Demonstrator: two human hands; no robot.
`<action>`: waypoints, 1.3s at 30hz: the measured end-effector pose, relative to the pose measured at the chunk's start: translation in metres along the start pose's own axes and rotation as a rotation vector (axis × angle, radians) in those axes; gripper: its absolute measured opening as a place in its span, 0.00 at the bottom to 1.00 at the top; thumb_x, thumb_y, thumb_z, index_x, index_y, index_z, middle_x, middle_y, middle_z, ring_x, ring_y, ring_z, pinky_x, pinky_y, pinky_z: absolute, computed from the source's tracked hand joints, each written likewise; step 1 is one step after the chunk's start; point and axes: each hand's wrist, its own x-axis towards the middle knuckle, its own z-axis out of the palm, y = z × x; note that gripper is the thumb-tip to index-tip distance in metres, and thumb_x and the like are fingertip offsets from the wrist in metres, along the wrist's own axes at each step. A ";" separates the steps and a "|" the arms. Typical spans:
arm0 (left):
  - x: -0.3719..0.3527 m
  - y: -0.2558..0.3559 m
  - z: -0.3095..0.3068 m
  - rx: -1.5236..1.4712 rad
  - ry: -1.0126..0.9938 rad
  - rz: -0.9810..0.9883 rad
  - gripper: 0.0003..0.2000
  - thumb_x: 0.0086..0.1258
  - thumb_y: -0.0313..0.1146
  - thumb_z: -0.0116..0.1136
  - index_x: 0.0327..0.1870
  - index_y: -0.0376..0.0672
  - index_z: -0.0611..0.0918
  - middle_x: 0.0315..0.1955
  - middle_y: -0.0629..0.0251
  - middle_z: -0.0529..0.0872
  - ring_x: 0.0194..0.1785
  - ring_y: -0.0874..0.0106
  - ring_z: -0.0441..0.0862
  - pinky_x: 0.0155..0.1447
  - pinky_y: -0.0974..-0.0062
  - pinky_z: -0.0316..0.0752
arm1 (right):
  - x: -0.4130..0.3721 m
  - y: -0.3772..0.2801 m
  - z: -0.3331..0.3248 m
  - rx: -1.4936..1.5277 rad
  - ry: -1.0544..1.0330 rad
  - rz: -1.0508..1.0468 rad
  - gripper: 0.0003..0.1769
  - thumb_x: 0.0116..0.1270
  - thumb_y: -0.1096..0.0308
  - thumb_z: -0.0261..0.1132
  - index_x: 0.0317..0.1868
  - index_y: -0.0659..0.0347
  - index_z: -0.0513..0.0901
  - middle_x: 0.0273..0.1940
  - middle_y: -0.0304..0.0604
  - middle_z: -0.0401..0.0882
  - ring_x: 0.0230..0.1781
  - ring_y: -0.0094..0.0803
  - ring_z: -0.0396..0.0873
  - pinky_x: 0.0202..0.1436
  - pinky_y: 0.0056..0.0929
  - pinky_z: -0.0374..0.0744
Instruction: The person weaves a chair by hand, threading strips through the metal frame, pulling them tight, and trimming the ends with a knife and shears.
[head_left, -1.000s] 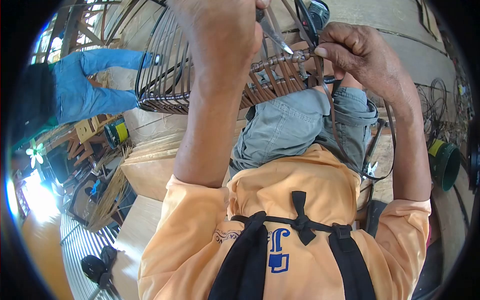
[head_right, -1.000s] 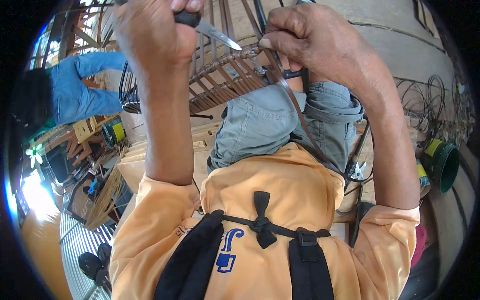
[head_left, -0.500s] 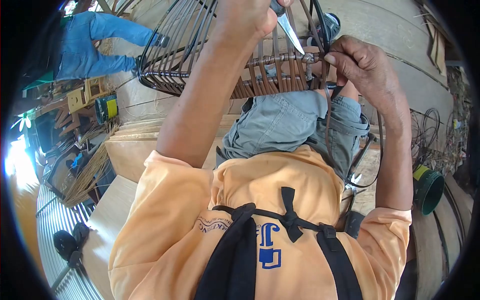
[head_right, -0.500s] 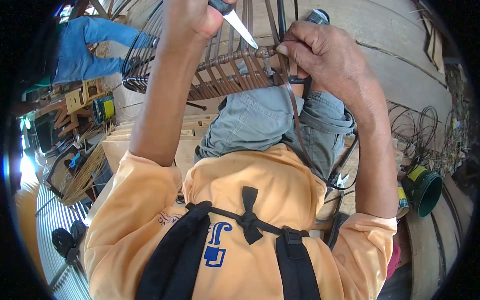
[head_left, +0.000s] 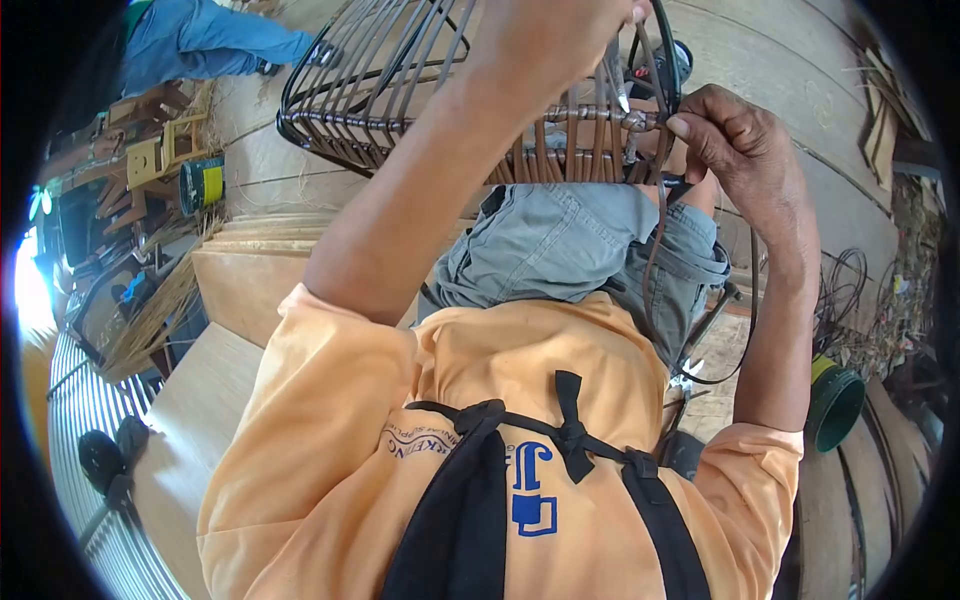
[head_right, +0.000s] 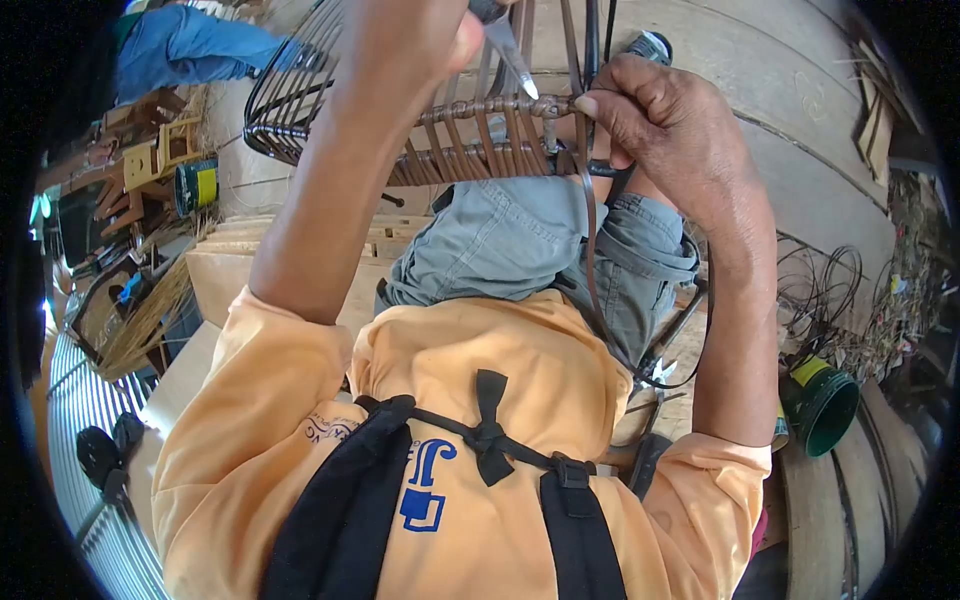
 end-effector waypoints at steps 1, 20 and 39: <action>0.005 -0.001 -0.001 0.006 0.106 -0.096 0.13 0.72 0.41 0.55 0.31 0.46 0.68 0.17 0.76 0.65 0.16 0.83 0.62 0.18 0.83 0.62 | -0.001 0.003 0.000 -0.011 -0.006 -0.017 0.09 0.66 0.66 0.62 0.33 0.65 0.79 0.20 0.40 0.75 0.19 0.22 0.74 0.24 0.24 0.74; -0.021 0.018 0.005 0.009 -0.086 0.244 0.12 0.69 0.43 0.58 0.34 0.45 0.74 0.17 0.77 0.67 0.16 0.85 0.64 0.19 0.85 0.64 | 0.002 0.008 -0.001 -0.035 0.042 -0.064 0.10 0.68 0.64 0.63 0.36 0.64 0.79 0.21 0.32 0.70 0.21 0.17 0.69 0.24 0.19 0.69; 0.000 -0.004 0.015 0.190 -0.142 0.248 0.13 0.69 0.41 0.59 0.32 0.40 0.74 0.16 0.76 0.69 0.16 0.84 0.65 0.18 0.86 0.62 | -0.002 0.013 0.003 -0.031 0.090 -0.132 0.11 0.67 0.61 0.63 0.36 0.61 0.81 0.19 0.32 0.70 0.20 0.17 0.69 0.23 0.20 0.68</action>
